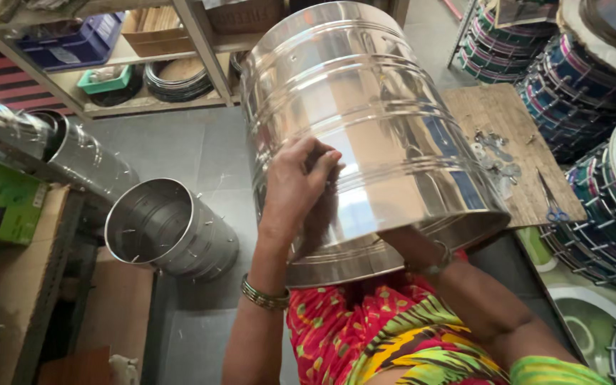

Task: The person inserts bolts into pre-drilled holes on a large metal drum shell, then reaches for washers and nuts to secure them. They repeat this process for multiple fasteners around the drum's circumference.

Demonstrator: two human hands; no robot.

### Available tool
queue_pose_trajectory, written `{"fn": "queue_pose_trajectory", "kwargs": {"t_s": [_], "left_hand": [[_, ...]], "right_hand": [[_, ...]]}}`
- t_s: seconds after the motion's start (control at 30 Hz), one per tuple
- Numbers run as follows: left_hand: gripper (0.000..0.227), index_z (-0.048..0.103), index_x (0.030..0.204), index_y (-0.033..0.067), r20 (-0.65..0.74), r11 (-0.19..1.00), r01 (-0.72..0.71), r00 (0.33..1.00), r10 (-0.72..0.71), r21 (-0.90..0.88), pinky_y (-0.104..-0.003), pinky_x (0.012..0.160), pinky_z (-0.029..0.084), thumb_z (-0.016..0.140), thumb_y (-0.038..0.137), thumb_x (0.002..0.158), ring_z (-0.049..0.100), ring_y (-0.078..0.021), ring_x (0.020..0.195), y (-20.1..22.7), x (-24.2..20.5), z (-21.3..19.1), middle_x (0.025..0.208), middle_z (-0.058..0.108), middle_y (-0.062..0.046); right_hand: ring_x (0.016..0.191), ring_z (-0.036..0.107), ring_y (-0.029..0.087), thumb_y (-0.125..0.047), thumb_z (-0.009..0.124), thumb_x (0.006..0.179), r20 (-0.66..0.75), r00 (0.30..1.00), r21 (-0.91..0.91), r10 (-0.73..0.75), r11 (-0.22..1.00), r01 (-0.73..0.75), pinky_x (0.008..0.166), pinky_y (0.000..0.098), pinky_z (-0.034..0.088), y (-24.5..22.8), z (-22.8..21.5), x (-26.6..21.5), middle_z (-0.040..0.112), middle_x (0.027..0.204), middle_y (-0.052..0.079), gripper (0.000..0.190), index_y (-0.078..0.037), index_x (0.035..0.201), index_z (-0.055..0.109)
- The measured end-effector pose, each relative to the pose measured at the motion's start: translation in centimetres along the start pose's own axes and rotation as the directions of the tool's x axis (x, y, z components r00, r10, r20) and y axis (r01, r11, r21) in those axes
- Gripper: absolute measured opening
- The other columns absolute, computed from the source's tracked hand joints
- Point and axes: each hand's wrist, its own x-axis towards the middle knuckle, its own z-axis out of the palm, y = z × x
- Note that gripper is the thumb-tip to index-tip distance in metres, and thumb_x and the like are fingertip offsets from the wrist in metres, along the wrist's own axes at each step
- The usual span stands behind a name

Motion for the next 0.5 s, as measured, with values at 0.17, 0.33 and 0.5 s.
{"fn": "queue_pose_trajectory", "kwargs": {"t_s": [0.17,0.33,0.5], "left_hand": [[0.016,0.076,0.094,0.0042,-0.090,0.993,-0.038,0.995,0.048,0.113,-0.039,0.071,0.054,0.077,0.019,0.090,0.068,-0.0287,0.078,0.8,-0.1,0.5,0.090,0.068,-0.014],[0.019,0.074,0.105,0.0039,-0.174,0.977,-0.146,0.970,0.172,0.154,-0.042,0.078,0.053,0.076,0.016,0.091,0.067,-0.0303,0.084,1.9,-1.0,0.3,0.098,0.066,-0.016],[0.024,0.066,0.112,0.0024,-0.331,0.871,-0.443,0.807,0.490,0.212,-0.046,0.084,0.053,0.074,0.003,0.090,0.063,-0.0335,0.096,3.2,-8.4,2.3,0.105,0.063,-0.014]], "right_hand": [[0.117,0.062,0.022,-0.027,0.058,0.106,0.012,1.000,0.039,-0.025,0.999,0.024,0.100,0.0374,0.054,0.4,-0.6,1.3,0.063,0.130,0.012,0.041,-0.003,0.139,0.055],[0.119,0.061,0.022,-0.026,0.056,0.107,0.008,0.999,0.071,-0.039,0.997,0.038,0.101,0.0373,0.054,0.2,-1.2,2.1,0.062,0.131,0.012,0.041,-0.003,0.141,0.053],[0.120,0.060,0.022,-0.026,0.054,0.109,-0.001,0.999,0.150,-0.037,0.988,0.037,0.103,0.0371,0.053,1.9,-2.2,2.7,0.061,0.133,0.013,0.042,-0.002,0.143,0.051]]}}
